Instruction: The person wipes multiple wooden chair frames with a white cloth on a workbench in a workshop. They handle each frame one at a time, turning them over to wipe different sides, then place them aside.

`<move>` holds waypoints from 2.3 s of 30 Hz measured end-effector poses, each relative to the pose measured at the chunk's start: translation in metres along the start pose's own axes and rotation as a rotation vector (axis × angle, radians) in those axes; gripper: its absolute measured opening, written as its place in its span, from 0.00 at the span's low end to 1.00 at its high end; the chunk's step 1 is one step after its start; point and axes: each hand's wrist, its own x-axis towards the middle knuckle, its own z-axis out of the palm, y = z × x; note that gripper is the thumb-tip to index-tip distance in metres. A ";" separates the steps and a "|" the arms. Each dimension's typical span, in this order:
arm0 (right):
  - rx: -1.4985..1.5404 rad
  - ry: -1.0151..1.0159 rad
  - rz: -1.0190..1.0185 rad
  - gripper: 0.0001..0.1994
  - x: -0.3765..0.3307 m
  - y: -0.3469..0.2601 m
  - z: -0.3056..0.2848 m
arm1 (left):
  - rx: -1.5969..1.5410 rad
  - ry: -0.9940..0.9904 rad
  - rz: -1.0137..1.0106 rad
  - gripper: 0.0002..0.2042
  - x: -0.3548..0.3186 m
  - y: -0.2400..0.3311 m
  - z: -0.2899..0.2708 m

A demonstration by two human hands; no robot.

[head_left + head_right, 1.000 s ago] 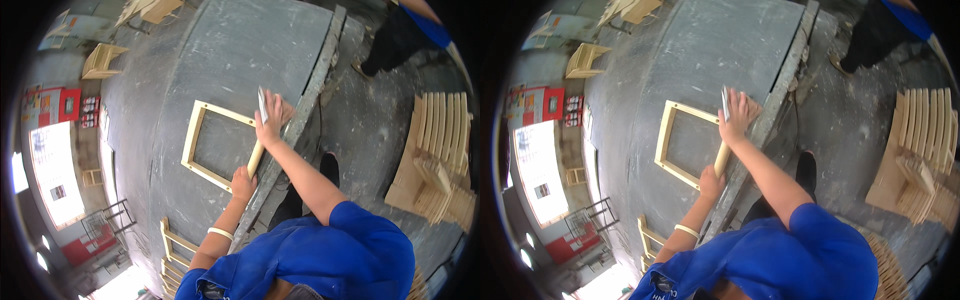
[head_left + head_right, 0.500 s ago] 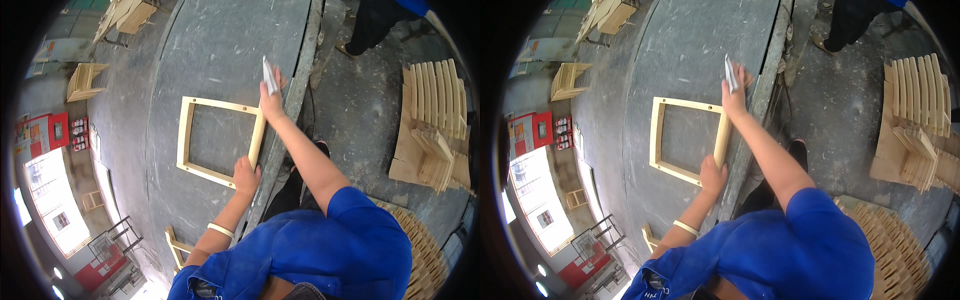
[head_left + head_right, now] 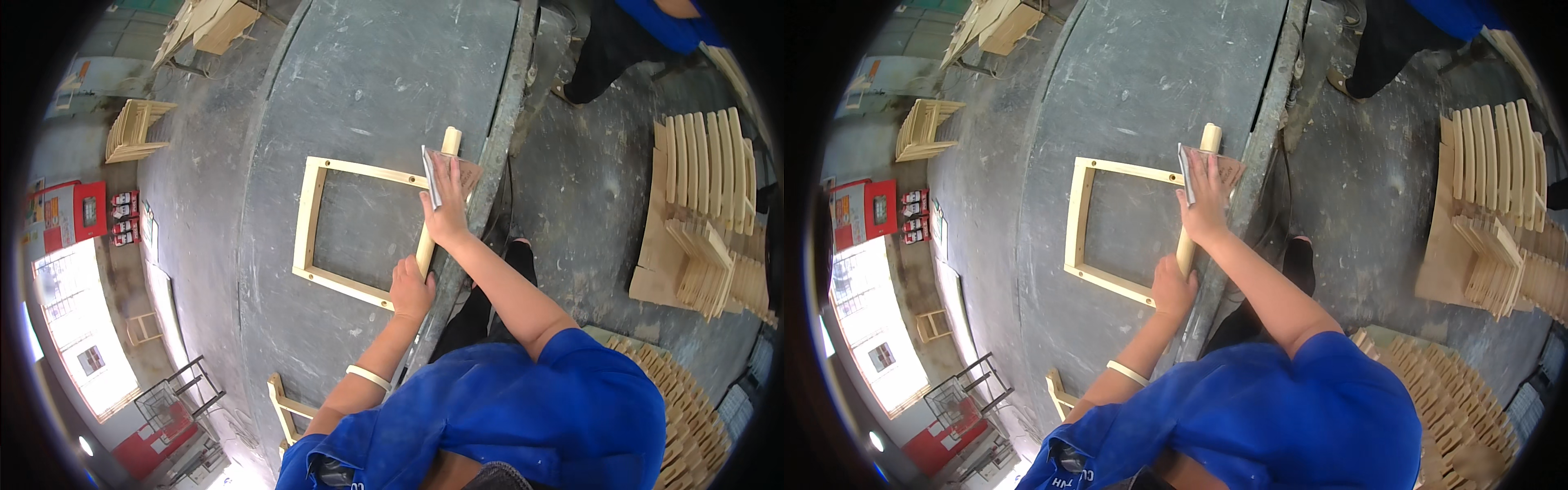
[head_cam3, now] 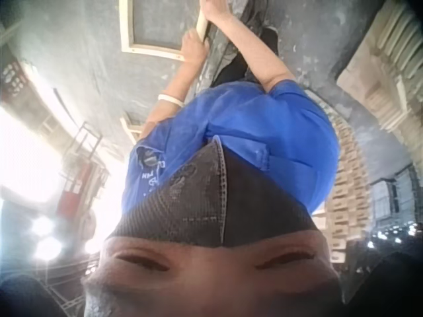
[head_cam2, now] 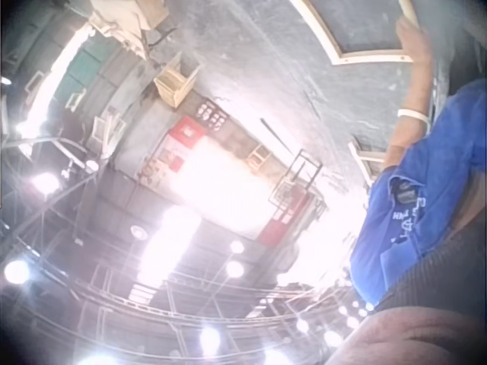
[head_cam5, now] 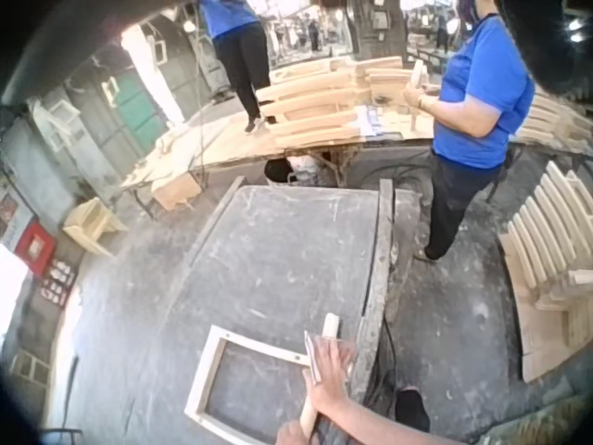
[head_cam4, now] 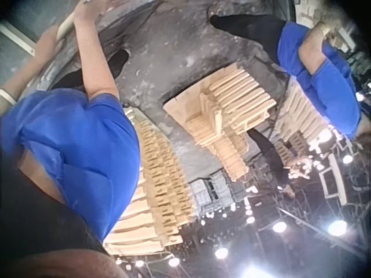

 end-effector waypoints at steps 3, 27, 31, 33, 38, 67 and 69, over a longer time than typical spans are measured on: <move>0.061 0.171 0.030 0.27 0.005 0.000 -0.006 | -0.001 0.057 0.000 0.22 0.002 0.000 0.001; -0.297 -0.460 -0.462 0.20 0.115 0.040 -0.102 | -0.140 0.099 -0.249 0.17 -0.002 0.014 -0.006; -0.437 -0.797 -1.052 0.24 0.110 0.055 -0.095 | -0.114 0.058 -0.348 0.22 -0.002 0.020 -0.006; -0.327 -0.741 -1.104 0.25 0.052 0.044 -0.081 | -0.115 0.054 -0.422 0.26 0.000 0.023 -0.007; -0.015 -1.005 -1.176 0.30 0.000 0.000 -0.068 | -0.077 0.367 -0.460 0.38 -0.009 0.030 -0.018; -0.126 -1.156 -1.876 0.29 -0.122 -0.086 0.018 | -1.896 0.627 -0.826 0.23 -0.186 -0.037 0.051; -0.131 -1.113 -1.991 0.30 -0.125 -0.091 0.018 | -2.130 0.695 -0.809 0.30 -0.186 -0.038 0.045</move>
